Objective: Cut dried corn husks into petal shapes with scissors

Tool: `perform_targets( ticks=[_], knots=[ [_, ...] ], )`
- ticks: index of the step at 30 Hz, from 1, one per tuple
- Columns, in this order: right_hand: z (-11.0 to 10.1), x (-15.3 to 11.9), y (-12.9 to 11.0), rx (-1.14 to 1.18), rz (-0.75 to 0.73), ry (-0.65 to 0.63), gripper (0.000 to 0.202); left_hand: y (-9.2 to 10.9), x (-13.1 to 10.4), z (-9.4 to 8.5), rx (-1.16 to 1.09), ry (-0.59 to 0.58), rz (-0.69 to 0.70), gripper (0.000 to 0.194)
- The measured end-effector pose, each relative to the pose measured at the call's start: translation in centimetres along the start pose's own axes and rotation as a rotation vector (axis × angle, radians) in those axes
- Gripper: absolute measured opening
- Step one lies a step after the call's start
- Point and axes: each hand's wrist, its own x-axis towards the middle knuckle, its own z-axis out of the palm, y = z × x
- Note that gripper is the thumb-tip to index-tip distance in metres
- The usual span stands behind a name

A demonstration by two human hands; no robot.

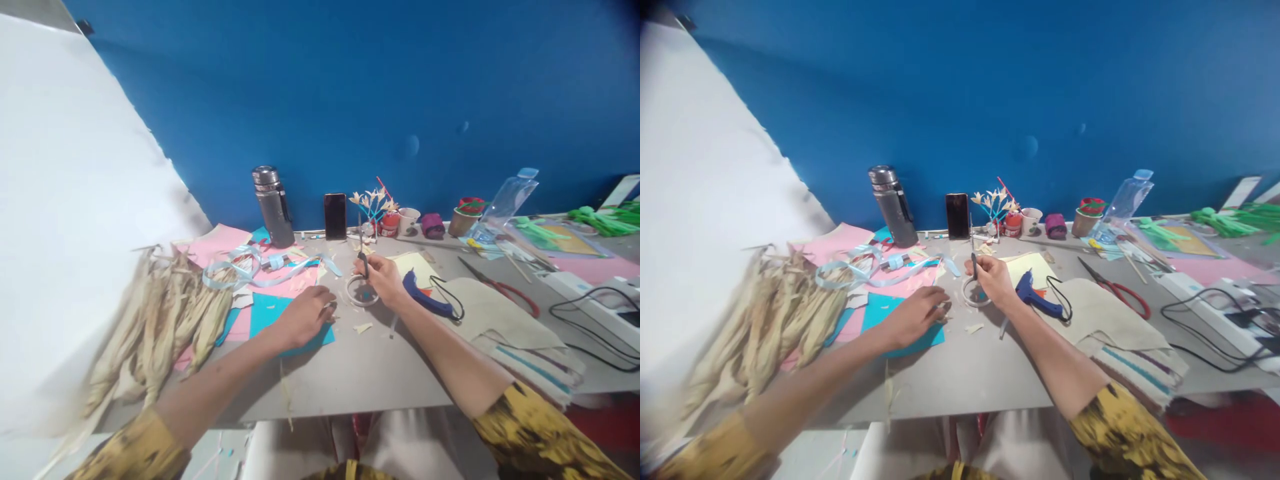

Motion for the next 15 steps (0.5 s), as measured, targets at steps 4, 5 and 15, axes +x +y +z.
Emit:
perform_targets(
  ticks=[4,5,15],
  knots=[
    [0.1,-0.3,0.0,-0.047,-0.007,-0.019,0.034,3.4,-0.8,0.6,0.198,-0.101,0.042,0.026],
    [0.0,-0.4,-0.1,-0.056,-0.009,-0.028,0.034,4.1,-1.4,0.7,0.189,-0.122,0.068,0.024],
    [0.1,-0.3,-0.1,-0.069,-0.001,-0.056,0.033,0.6,-4.5,-0.9,0.266,0.004,-0.341,0.035]
  ],
)
